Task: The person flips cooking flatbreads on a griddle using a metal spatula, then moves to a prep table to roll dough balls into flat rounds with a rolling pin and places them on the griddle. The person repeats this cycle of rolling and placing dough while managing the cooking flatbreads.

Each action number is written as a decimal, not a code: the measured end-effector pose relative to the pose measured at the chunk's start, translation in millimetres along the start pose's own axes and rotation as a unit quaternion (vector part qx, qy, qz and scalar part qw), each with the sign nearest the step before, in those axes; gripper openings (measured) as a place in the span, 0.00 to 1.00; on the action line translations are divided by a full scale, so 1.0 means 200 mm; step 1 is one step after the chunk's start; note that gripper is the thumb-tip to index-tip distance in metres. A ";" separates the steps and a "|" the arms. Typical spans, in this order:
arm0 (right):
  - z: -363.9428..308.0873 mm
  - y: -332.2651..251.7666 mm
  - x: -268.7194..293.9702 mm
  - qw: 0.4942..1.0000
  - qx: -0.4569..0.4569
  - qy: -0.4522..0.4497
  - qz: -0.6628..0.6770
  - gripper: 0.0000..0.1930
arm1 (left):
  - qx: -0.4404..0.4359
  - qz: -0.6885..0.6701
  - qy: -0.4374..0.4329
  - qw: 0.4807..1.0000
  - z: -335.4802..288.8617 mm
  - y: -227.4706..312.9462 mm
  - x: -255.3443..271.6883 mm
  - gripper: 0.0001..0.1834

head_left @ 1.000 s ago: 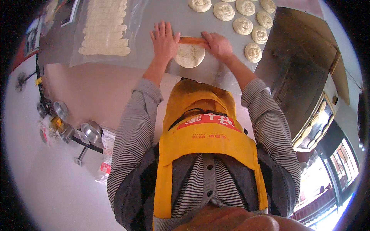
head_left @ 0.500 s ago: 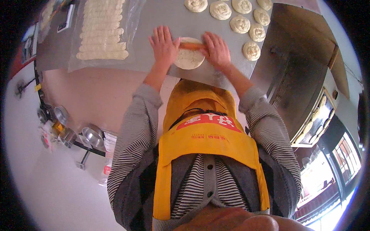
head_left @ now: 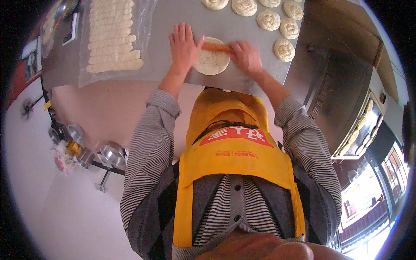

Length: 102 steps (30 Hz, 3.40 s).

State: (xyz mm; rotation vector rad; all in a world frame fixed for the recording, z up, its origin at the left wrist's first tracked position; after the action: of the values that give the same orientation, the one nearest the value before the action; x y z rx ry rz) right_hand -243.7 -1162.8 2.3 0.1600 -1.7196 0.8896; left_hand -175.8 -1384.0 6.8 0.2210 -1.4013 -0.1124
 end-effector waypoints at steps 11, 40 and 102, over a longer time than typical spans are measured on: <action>0.08 0.01 0.07 0.994 0.065 0.078 -0.037 0.24 | -0.009 0.042 -0.003 0.999 0.14 0.06 -0.01 0.39; 0.09 0.16 0.11 0.991 -0.106 0.078 -0.014 0.17 | 0.214 -0.183 -0.133 0.950 -0.16 0.04 -0.05 0.16; -2.68 2.23 2.09 0.647 -0.413 0.286 0.574 0.12 | -0.676 -0.212 -0.560 0.430 0.79 4.93 0.16 0.18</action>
State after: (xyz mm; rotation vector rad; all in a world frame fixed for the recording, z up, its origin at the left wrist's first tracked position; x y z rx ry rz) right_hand -213.0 -373.9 197.7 -1.8263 -1.2907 0.7291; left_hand -376.6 -443.8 278.9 -1.1169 -1.9952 -2.0852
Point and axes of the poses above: each hand's wrist, its own z-axis towards the middle knuckle, its own x-axis out of the back of the hand, y = z × x, the point moved 5 cm from there along z, towards the middle knuckle, and after that the axes turned 14 degrees about -x, right-handed, at the moved point
